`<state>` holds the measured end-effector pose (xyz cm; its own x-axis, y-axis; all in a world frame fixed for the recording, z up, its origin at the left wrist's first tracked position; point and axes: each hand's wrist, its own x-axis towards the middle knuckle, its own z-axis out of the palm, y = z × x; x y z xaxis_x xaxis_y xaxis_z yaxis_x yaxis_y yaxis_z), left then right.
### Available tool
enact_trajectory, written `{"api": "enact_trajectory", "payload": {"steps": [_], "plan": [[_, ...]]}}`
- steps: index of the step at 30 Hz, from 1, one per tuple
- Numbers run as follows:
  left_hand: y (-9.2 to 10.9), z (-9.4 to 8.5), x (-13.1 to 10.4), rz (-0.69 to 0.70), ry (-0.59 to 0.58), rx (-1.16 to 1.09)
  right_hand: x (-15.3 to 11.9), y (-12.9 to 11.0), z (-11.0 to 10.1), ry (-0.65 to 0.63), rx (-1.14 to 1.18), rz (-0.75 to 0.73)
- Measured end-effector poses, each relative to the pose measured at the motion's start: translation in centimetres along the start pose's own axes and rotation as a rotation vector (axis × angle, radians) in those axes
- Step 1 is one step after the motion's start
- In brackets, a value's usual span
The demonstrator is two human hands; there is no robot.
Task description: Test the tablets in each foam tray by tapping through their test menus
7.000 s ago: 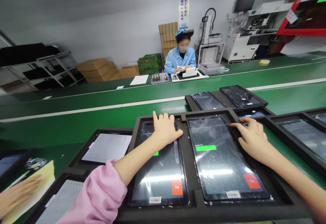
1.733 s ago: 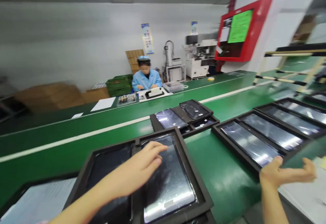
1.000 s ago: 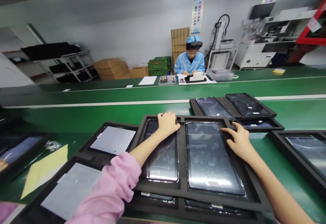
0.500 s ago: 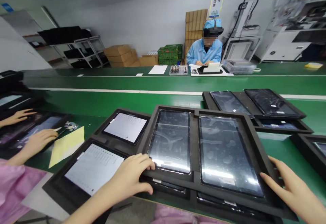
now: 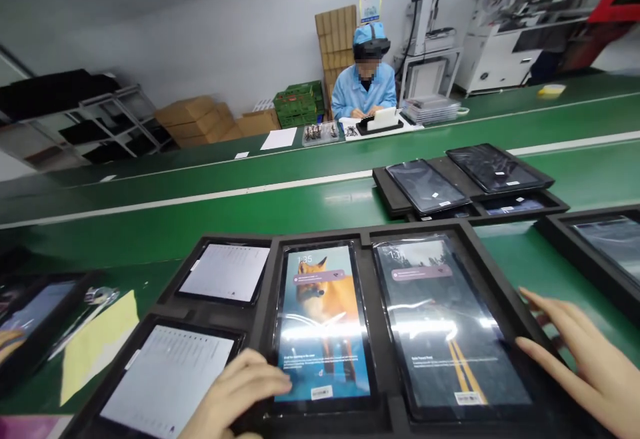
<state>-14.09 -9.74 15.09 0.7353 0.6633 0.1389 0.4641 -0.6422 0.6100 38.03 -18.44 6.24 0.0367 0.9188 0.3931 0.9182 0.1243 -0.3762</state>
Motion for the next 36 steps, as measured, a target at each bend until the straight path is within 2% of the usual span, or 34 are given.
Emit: {"api": "enact_trajectory", "payload": {"steps": [3, 5, 8, 10, 13, 16, 19, 21, 23, 26, 29, 34, 36], "plan": [[-2.5, -0.6, 2.1, -0.043, -0.093, 0.046, 2.7, -2.1, -0.5, -0.076, -0.038, -0.29], [-3.8, -1.1, 4.5, -0.114, -0.145, 0.079, 5.3, -3.2, -0.3, -0.156, -0.055, -0.407], [-4.8, -1.8, 8.7, -0.223, -0.136, 0.123, 9.8, -3.4, 0.7, -0.136, -0.089, -0.266], [-5.1, -2.1, 10.8, -0.304, -0.079, 0.201, 12.6, -2.8, 1.2, -0.116, -0.078, -0.16], [-5.0, -1.9, 11.1, -0.415, 0.094, 0.333, 14.9, -1.8, 1.1, -0.078, -0.053, -0.077], [-3.4, -0.7, 7.7, -0.39, 0.173, 0.387, 13.7, -2.1, 0.1, -0.008, -0.03, -0.077], [-0.9, 1.4, 3.5, -0.345, 0.182, 0.41, 10.3, -3.9, -0.5, -0.03, 0.035, -0.22], [0.4, 3.0, 1.9, -0.356, 0.241, 0.433, 8.5, -5.4, 0.0, -0.061, 0.073, -0.318], [1.1, 4.3, 1.5, -0.374, 0.329, 0.473, 7.6, -6.5, 0.7, -0.091, 0.103, -0.387], [1.3, 5.5, 2.0, -0.409, 0.405, 0.528, 7.5, -6.8, 1.3, -0.018, 0.165, -0.431], [1.3, 5.7, 2.5, -0.433, 0.382, 0.556, 7.4, -6.5, 0.8, 0.089, 0.233, -0.456], [1.0, 5.4, 2.4, -0.418, 0.354, 0.586, 6.6, -6.8, -0.1, 0.081, 0.236, -0.587], [0.7, 5.6, 2.3, -0.42, 0.364, 0.587, 6.8, -7.3, 0.1, 0.014, 0.171, -0.665]]}}
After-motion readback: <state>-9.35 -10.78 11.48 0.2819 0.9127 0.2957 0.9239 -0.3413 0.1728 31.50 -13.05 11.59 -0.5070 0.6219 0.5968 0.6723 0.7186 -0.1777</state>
